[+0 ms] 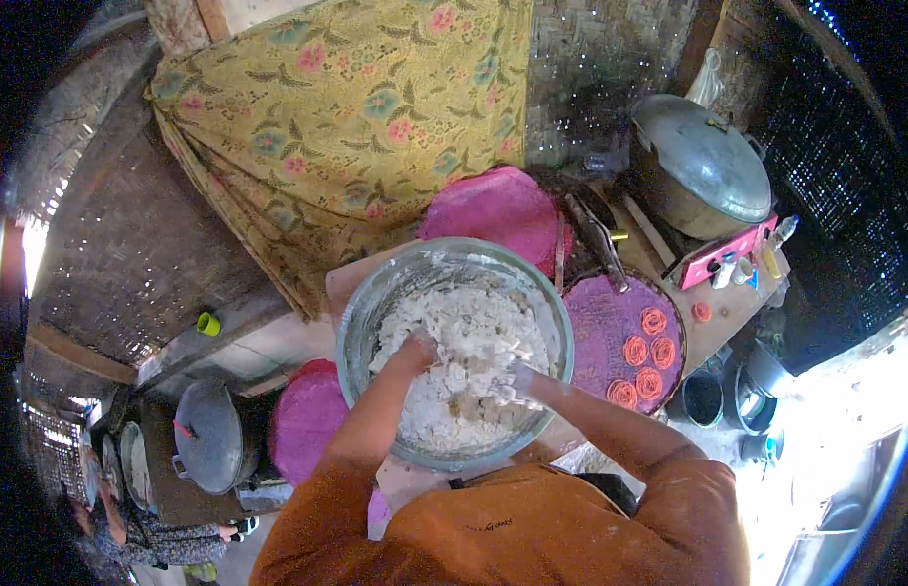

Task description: The person mixes flour and water in a large bowl and kneads it by hand to form a thick dough.

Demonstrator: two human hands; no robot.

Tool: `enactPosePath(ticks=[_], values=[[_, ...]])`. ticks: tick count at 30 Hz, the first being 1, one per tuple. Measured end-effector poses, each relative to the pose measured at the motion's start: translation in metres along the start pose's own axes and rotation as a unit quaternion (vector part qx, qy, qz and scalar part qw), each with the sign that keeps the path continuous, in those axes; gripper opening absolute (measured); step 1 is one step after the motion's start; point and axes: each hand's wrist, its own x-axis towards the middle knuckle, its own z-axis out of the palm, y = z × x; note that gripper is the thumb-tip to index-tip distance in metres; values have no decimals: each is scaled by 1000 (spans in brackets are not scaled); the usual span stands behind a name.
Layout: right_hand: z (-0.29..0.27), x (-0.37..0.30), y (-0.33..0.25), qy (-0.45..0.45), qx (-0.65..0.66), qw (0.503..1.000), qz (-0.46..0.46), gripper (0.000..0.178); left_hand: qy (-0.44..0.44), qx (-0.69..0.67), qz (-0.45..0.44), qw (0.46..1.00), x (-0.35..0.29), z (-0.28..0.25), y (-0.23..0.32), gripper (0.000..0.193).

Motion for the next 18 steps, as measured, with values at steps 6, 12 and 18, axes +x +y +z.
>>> enactPosePath(ticks=[6,12,18], values=[[-22,-27,33,0,-439,894,89,31,305,-173,-102,931,-4,1,-19,12],[-35,65,70,20,-518,851,86,32,147,-106,-242,953,5,27,-47,21],[-33,166,95,12,-547,832,88,32,-101,-67,-130,984,-25,26,-45,27]])
